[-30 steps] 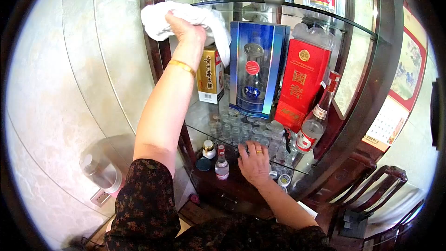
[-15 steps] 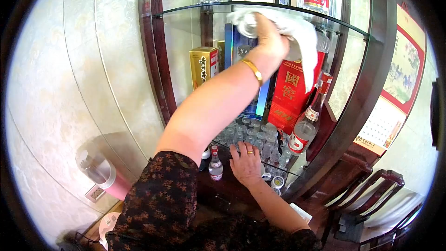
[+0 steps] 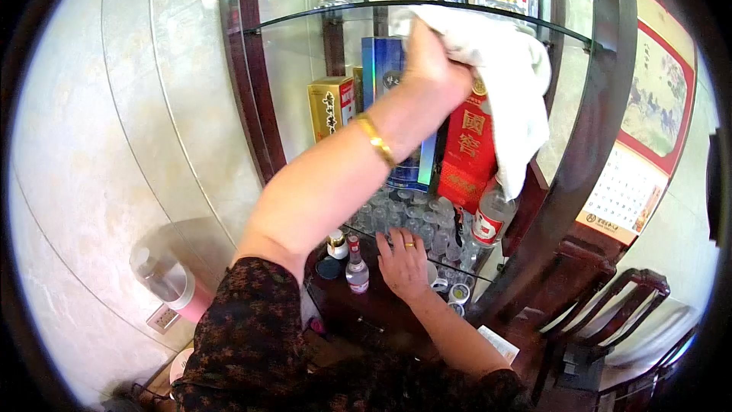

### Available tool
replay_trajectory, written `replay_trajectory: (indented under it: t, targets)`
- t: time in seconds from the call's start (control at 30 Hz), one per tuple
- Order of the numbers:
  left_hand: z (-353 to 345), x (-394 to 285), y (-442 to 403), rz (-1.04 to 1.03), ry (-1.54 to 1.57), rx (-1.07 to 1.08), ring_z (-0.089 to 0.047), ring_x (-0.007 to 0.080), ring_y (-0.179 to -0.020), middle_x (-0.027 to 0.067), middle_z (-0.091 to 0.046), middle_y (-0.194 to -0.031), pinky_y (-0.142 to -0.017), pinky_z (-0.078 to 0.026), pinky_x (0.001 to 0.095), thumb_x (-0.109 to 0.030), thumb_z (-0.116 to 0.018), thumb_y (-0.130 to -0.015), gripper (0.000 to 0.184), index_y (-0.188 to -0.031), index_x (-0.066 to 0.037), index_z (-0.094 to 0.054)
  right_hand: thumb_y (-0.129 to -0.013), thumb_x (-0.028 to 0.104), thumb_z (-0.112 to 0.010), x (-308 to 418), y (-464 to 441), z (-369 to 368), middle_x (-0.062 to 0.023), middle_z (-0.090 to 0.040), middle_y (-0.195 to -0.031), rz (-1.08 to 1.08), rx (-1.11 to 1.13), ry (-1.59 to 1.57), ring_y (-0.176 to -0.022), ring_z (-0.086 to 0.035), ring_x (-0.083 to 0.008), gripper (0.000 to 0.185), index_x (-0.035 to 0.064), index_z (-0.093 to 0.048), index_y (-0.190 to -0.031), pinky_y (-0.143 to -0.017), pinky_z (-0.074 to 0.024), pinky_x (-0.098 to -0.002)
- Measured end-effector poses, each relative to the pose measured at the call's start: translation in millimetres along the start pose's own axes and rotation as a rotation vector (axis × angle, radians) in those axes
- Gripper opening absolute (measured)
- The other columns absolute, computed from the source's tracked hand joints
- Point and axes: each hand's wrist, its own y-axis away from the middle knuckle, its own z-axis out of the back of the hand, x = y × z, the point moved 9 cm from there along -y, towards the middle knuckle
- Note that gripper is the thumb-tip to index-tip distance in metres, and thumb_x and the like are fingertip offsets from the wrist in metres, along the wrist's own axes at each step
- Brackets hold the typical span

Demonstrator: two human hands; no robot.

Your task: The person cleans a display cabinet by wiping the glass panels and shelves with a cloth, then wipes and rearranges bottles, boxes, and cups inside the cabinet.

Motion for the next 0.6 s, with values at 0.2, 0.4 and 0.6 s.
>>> replay_trajectory:
  t: [0.2, 0.4, 0.6]
  targets:
    - [4, -71, 59, -0.238, -0.357, -0.132, -0.056, 0.0121, -0.072, 0.0011, -0.056, -0.077, -0.077, -0.048, 0.0326, -0.031, -0.037, -0.091, 0.028, -0.093, -0.008, -0.054, -0.069, 0.018, -0.065, -2, -1, 0, -0.0135, -0.05, -0.111, -0.01, 0.0, 0.0, -0.104, -0.048, -0.0294, 0.044, 0.0071, -0.053, -0.11, -0.089, -0.0382, -0.0422]
    - [39, -149, 89, -0.444, -0.435, -0.22, -0.057, 0.021, -0.099, 0.0072, -0.058, -0.107, -0.092, -0.045, 0.0388, -0.032, -0.035, -0.092, 0.035, -0.108, -0.005, -0.052, -0.069, 0.018, -0.064, -1, 0, -2, -0.0126, -0.052, -0.108, -0.02, -0.022, -0.005, -0.103, -0.049, -0.029, 0.042, 0.0082, -0.054, -0.109, -0.089, -0.0383, -0.0422]
    - [69, -170, 94, -0.403, -0.619, -0.187, -0.058, 0.0198, -0.1, 0.007, -0.059, -0.112, -0.088, -0.048, 0.035, -0.03, -0.048, -0.091, 0.036, -0.117, -0.006, -0.051, -0.069, 0.018, -0.065, 1, -2, 1, -0.0122, -0.051, -0.109, -0.008, -0.024, -0.005, -0.104, -0.048, -0.0286, 0.043, 0.0084, -0.054, -0.11, -0.088, -0.0388, -0.0419]
